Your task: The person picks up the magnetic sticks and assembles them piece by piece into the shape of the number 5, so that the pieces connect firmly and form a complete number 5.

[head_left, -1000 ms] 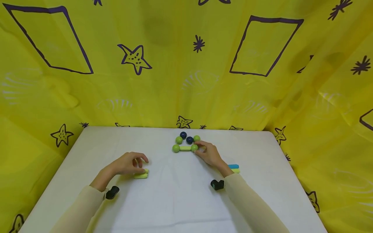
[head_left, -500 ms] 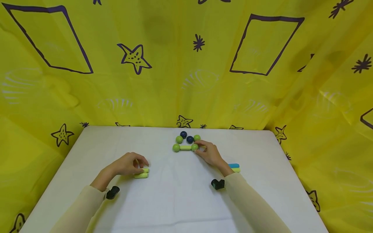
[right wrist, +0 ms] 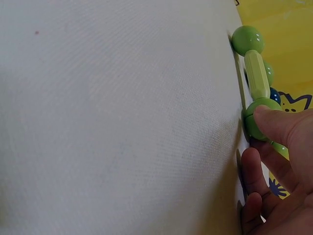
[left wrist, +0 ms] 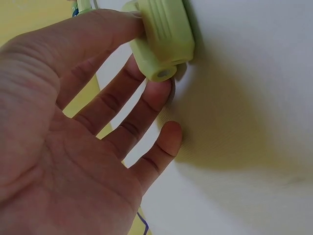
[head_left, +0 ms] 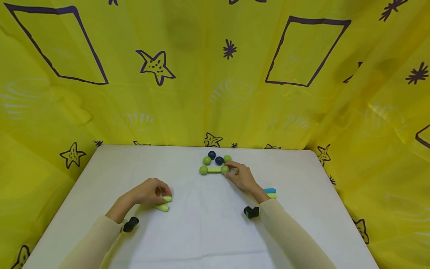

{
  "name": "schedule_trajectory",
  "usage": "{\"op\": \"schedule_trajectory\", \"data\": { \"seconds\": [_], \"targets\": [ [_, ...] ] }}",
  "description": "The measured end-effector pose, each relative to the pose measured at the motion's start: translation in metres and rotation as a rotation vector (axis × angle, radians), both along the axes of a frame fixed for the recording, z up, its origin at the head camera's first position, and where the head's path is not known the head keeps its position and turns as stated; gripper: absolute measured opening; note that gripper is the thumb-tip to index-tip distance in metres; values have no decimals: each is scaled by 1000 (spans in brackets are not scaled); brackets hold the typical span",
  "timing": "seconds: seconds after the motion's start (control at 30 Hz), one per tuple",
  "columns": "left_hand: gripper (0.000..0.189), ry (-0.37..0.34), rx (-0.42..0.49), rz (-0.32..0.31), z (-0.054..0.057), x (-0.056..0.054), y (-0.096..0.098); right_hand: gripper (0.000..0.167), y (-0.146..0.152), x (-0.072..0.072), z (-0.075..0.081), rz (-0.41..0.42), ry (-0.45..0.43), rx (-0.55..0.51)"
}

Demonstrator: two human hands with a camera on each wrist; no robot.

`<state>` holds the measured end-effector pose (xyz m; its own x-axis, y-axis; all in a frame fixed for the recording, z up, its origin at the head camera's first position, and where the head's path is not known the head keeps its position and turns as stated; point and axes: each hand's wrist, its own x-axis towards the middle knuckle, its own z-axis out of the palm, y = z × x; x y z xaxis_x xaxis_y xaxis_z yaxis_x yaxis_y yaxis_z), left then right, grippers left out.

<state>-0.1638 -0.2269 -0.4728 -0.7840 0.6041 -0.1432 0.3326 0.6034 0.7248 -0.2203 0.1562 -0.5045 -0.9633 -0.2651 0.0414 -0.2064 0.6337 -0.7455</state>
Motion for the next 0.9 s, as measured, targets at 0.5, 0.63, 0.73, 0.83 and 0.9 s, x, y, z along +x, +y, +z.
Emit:
{"op": "schedule_trajectory", "data": {
  "seconds": [0.5, 0.63, 0.73, 0.83, 0.9],
  "targets": [
    [12, 30, -9, 11, -1, 3, 1, 36, 0, 0, 1, 1, -4, -7],
    [11, 60, -2, 23, 0, 3, 3, 36, 1, 0, 2, 7, -7, -2],
    [12, 86, 17, 38, 1, 2, 5, 37, 1, 1, 2, 11, -4, -3],
    [14, 118, 45, 56, 1, 1, 8, 37, 1, 1, 2, 12, 1, 0],
    [14, 141, 63, 65, 0, 0, 11, 37, 1, 2, 1, 10, 2, 3]
  ]
}}
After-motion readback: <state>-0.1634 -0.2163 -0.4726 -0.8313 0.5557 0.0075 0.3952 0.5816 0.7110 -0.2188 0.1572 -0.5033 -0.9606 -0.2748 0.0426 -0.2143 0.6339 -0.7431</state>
